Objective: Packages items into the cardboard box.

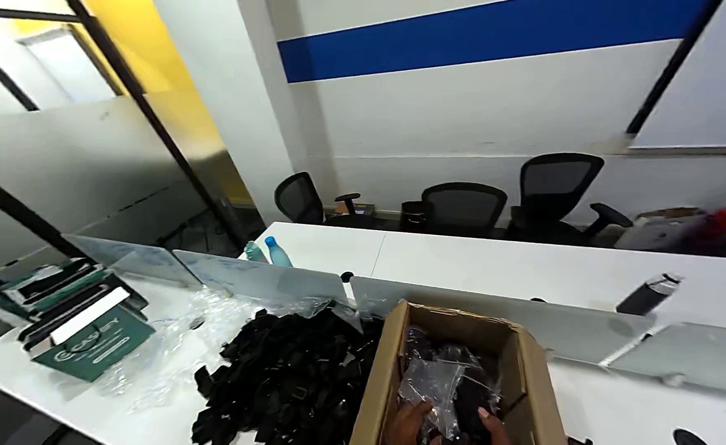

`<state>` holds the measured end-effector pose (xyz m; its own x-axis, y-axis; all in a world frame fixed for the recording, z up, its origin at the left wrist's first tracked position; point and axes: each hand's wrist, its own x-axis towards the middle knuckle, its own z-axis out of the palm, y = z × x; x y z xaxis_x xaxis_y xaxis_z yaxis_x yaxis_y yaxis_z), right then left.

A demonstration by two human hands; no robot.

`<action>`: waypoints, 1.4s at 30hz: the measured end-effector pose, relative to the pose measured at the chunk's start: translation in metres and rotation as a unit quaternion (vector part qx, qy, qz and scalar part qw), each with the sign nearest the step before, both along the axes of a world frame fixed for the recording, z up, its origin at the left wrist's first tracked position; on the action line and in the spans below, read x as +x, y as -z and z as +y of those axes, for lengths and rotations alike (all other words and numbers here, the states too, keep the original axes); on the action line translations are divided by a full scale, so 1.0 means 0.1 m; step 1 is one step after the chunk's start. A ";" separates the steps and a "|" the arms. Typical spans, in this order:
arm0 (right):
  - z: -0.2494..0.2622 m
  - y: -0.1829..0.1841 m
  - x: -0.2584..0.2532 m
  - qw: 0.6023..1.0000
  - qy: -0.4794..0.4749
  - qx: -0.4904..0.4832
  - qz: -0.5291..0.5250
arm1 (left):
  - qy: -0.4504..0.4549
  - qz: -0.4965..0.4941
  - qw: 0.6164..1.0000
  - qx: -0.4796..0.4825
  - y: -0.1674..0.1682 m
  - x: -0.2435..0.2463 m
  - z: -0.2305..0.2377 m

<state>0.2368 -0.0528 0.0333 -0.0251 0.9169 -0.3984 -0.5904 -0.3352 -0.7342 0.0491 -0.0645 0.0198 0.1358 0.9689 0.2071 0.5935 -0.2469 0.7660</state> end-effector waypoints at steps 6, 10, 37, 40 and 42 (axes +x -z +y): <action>0.00 0.07 0.02 1.000 0.010 -0.016 -0.013 | 0.047 0.042 0.997 0.052 0.09 -0.01 0.02; 0.03 0.12 -0.02 0.997 0.027 -0.004 -0.071 | 0.057 0.036 0.996 -0.051 0.02 -0.02 0.00; 0.06 0.31 -0.11 0.811 -0.164 0.206 -0.522 | -0.077 -0.020 0.994 0.071 0.19 -0.06 0.14; 0.07 0.28 -0.11 0.784 -0.187 0.171 -0.566 | -0.003 0.017 0.996 0.091 0.18 -0.06 0.11; 0.08 0.22 -0.10 0.778 -0.206 0.129 -0.580 | 0.059 0.036 0.993 0.099 0.18 -0.05 0.10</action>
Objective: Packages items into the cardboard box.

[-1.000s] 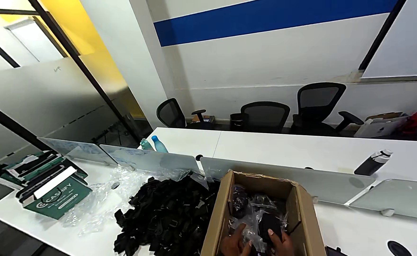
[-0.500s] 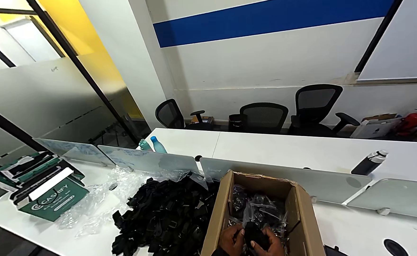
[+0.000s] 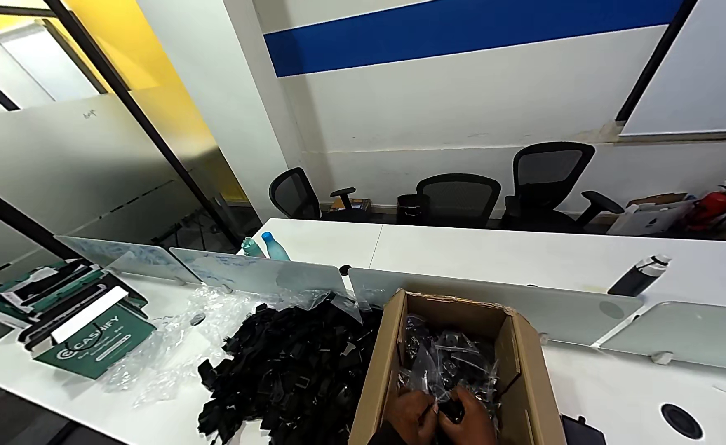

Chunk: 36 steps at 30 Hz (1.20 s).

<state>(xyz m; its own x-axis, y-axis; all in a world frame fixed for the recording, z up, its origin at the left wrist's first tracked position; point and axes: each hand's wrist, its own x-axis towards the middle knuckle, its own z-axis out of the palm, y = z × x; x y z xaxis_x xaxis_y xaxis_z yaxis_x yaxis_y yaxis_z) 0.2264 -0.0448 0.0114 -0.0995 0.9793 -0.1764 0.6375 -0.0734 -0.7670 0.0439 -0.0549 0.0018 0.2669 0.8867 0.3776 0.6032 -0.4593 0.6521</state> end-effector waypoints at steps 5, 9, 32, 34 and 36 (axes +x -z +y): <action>0.02 -0.02 0.01 0.996 0.061 -0.062 -0.004 | 0.080 -0.001 0.996 -0.050 0.01 -0.02 0.01; 0.03 0.04 0.04 0.995 0.069 -0.048 0.061 | 0.024 -0.036 0.994 -0.103 0.01 -0.03 0.04; 0.08 0.26 0.10 0.969 0.067 -0.097 0.218 | -0.084 0.118 0.873 -0.466 -0.29 0.01 0.23; 0.10 0.25 0.10 0.944 0.093 -0.144 0.282 | -0.084 0.114 0.872 -0.469 -0.30 0.01 0.23; 0.11 0.24 0.11 0.927 0.105 -0.149 0.328 | -0.079 0.107 0.872 -0.470 -0.29 0.01 0.23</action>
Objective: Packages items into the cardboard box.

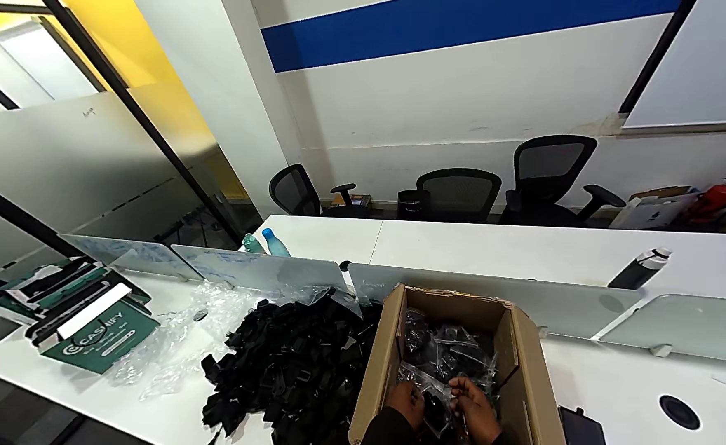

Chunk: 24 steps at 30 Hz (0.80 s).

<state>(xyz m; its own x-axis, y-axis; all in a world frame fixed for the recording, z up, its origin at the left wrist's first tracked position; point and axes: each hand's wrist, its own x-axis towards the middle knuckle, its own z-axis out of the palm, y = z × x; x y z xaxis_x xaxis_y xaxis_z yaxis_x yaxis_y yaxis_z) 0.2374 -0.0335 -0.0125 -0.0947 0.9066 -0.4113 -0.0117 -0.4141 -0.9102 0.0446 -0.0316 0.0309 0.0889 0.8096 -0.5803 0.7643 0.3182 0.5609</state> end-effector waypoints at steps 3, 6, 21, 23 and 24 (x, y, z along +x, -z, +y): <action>-0.01 -0.02 -0.02 0.997 0.026 0.057 0.045 | -0.005 -0.012 1.000 0.000 0.01 -0.01 0.00; -0.03 -0.02 -0.06 0.988 0.045 0.133 0.071 | -0.006 -0.016 1.000 -0.001 0.04 -0.01 0.01; -0.09 0.05 -0.09 0.954 -0.083 0.288 0.011 | -0.014 -0.031 0.999 0.002 0.13 -0.03 0.01; -0.08 0.06 -0.08 0.957 -0.037 0.287 0.019 | -0.015 -0.033 0.999 0.003 0.14 -0.04 0.01; -0.08 0.06 -0.07 0.961 -0.013 0.276 -0.011 | -0.016 -0.033 0.999 0.000 0.14 -0.04 0.01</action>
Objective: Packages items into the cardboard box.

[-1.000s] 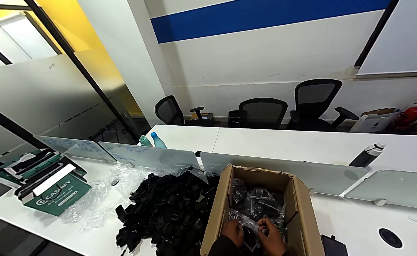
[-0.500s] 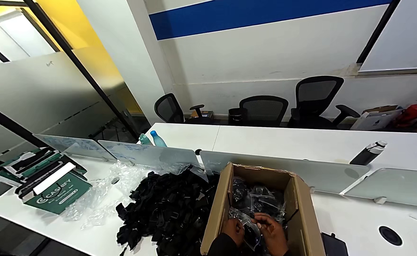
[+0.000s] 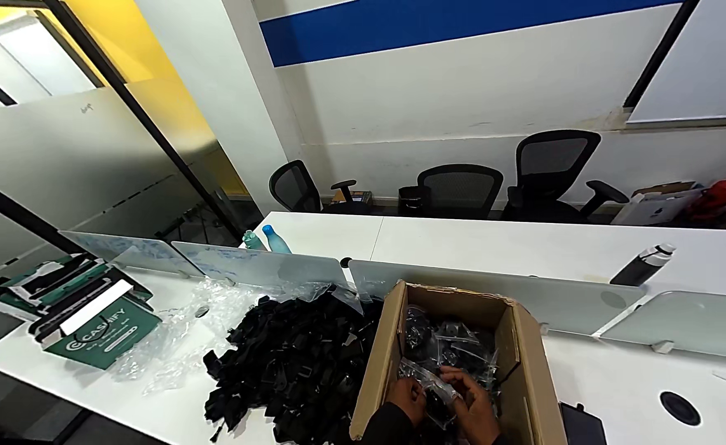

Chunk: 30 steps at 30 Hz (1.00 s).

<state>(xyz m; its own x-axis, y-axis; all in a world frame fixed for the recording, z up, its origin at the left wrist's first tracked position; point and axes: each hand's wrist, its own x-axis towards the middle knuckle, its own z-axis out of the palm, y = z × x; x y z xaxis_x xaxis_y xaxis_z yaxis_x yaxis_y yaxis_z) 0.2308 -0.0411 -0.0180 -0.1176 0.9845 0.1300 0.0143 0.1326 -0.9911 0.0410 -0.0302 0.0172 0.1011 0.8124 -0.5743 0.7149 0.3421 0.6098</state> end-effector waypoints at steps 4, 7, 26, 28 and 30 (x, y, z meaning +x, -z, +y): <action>0.00 -0.09 0.06 0.967 0.047 -0.147 -0.204 | -0.003 0.001 1.000 -0.006 -0.04 0.01 0.00; -0.01 -0.09 0.07 0.905 -0.058 -0.275 -0.320 | 0.000 0.000 1.000 -0.005 -0.04 0.01 0.00; 0.06 -0.01 0.09 0.991 -0.019 -0.110 -0.070 | -0.048 -0.156 0.971 0.177 0.09 -0.04 -0.04; 0.06 -0.05 0.09 0.991 -0.030 -0.115 -0.058 | 0.012 -0.171 0.959 0.225 0.08 -0.05 -0.06; 0.06 -0.05 0.08 0.991 -0.033 -0.122 -0.040 | 0.058 -0.209 0.945 0.246 0.07 -0.06 -0.09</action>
